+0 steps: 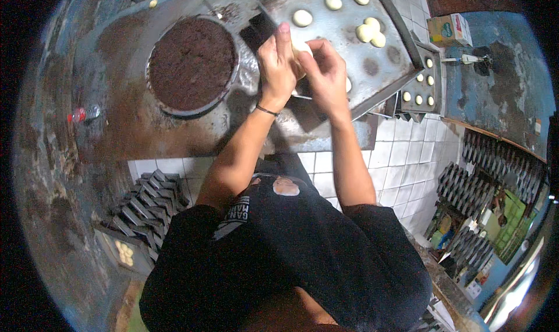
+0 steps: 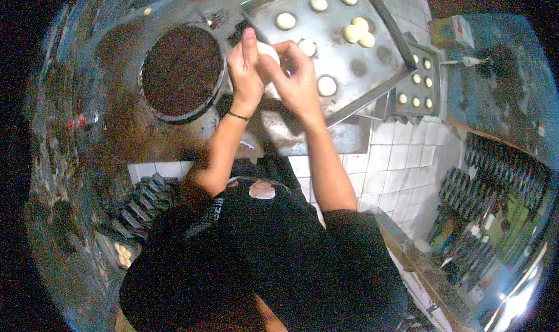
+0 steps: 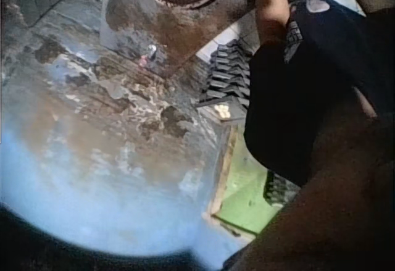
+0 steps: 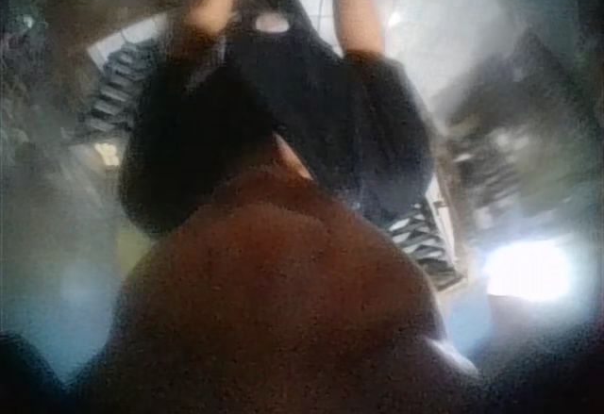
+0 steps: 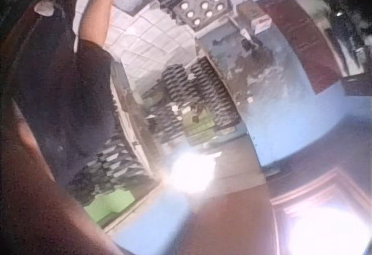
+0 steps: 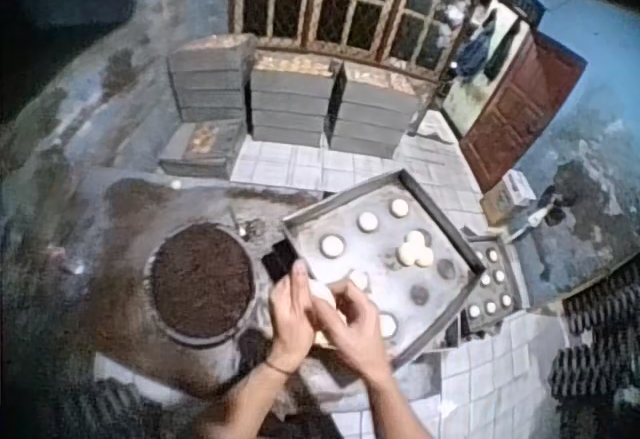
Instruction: The person flattens small pieces of dough by hand, adds a scoop of dark paste using a spoon, seals the dough into balls, and arranges them on metal baking trays.
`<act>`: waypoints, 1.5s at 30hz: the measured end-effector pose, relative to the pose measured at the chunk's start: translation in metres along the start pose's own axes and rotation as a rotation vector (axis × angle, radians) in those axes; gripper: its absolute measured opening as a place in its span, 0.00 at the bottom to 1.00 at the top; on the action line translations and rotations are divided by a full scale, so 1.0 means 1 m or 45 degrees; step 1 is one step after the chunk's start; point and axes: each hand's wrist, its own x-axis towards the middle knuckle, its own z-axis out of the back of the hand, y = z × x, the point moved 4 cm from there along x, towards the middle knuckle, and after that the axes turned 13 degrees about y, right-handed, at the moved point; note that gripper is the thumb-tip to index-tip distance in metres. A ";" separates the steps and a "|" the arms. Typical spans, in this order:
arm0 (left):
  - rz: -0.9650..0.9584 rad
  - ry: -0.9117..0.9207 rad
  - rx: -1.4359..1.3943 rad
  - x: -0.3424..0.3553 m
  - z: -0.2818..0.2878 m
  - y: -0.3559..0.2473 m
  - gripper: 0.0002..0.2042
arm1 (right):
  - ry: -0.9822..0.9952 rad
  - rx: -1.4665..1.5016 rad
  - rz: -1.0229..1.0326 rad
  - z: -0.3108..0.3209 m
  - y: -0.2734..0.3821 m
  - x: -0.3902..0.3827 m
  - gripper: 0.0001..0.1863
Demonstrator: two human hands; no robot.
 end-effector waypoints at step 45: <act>0.595 -0.177 0.019 -0.180 0.403 -0.021 0.17 | 0.925 -1.549 0.122 -0.276 -0.181 0.013 0.20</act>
